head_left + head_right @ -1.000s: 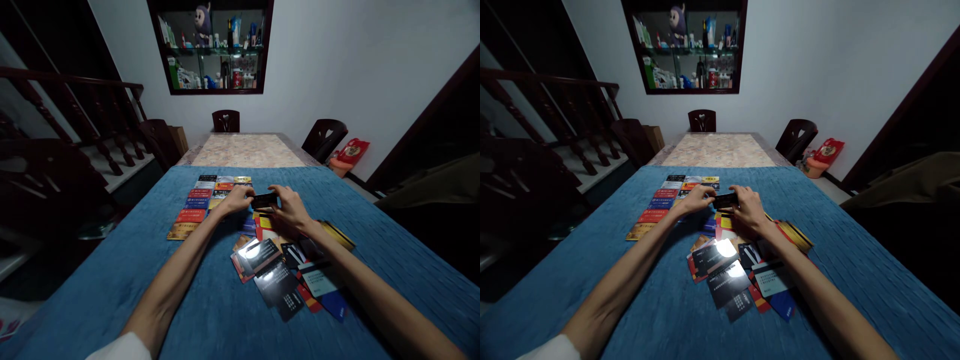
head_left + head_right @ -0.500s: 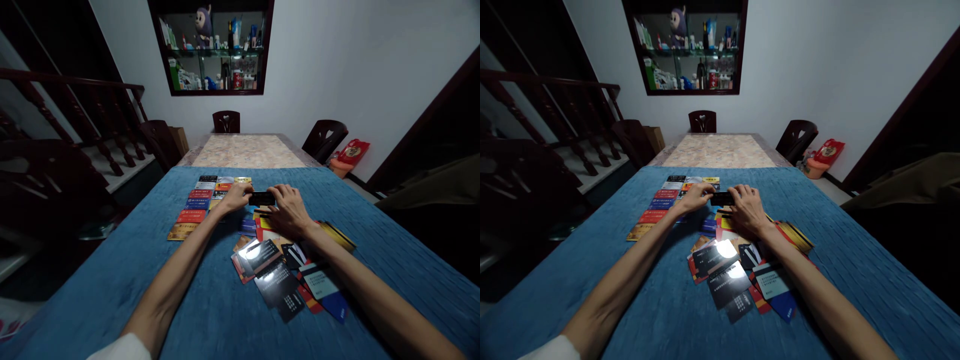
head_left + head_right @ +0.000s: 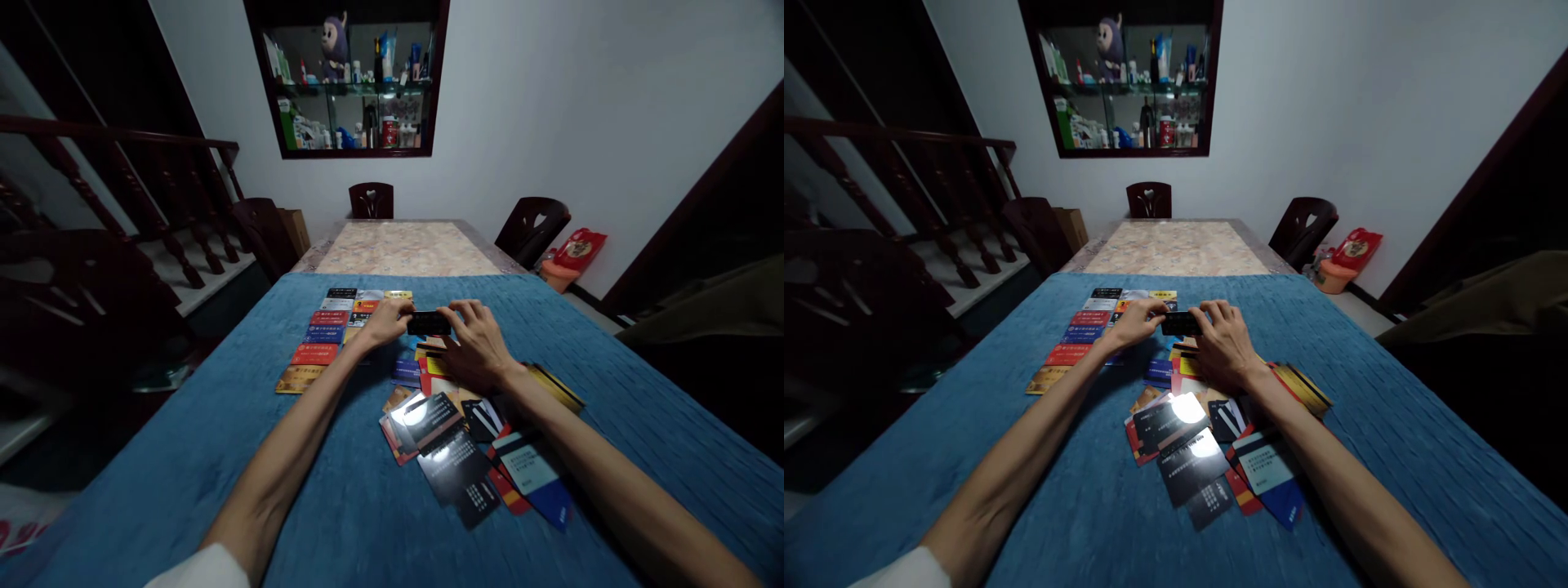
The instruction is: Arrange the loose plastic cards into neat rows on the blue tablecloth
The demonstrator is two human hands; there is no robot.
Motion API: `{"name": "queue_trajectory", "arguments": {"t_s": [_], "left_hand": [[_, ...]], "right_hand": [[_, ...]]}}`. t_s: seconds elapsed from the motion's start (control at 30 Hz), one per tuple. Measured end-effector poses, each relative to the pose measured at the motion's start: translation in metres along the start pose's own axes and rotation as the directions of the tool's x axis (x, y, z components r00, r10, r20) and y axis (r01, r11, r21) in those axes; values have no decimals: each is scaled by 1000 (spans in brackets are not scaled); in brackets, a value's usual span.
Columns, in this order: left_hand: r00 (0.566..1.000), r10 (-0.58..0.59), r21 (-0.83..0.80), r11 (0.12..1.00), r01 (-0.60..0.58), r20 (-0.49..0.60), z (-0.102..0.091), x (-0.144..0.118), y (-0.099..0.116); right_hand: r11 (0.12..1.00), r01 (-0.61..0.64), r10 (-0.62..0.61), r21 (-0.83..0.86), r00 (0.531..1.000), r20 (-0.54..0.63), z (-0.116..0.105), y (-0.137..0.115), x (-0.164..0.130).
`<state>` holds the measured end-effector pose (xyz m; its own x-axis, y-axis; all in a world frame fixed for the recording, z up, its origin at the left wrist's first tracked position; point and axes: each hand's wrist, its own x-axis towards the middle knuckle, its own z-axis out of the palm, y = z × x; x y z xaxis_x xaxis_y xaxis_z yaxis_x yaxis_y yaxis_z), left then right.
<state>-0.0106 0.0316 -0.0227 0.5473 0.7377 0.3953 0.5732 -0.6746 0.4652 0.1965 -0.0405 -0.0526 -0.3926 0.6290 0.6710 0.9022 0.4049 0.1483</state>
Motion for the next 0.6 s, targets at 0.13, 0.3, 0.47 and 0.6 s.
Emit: {"name": "queue_trajectory", "arguments": {"t_s": [0.13, 0.3, 0.47, 0.6], "left_hand": [[999, 32, 34, 999, -31, -27, 1, -1, -2], [990, 134, 55, 990, -131, -38, -3, -5, -3], [974, 224, 74, 972, -224, 17, -11, -13, -1], [966, 256, 122, 958, -259, 43, -20, -20, -3]], "right_hand": [[999, 23, -24, 35, 1000, 18, -2, 6, 2], [988, 16, -18, 151, 1000, 17, -1, 11, 5], [965, 18, -28, 262, 999, 32, -3, 11, 10], [941, 27, -53, 336, 996, 68, -6, 10, 19]]}}
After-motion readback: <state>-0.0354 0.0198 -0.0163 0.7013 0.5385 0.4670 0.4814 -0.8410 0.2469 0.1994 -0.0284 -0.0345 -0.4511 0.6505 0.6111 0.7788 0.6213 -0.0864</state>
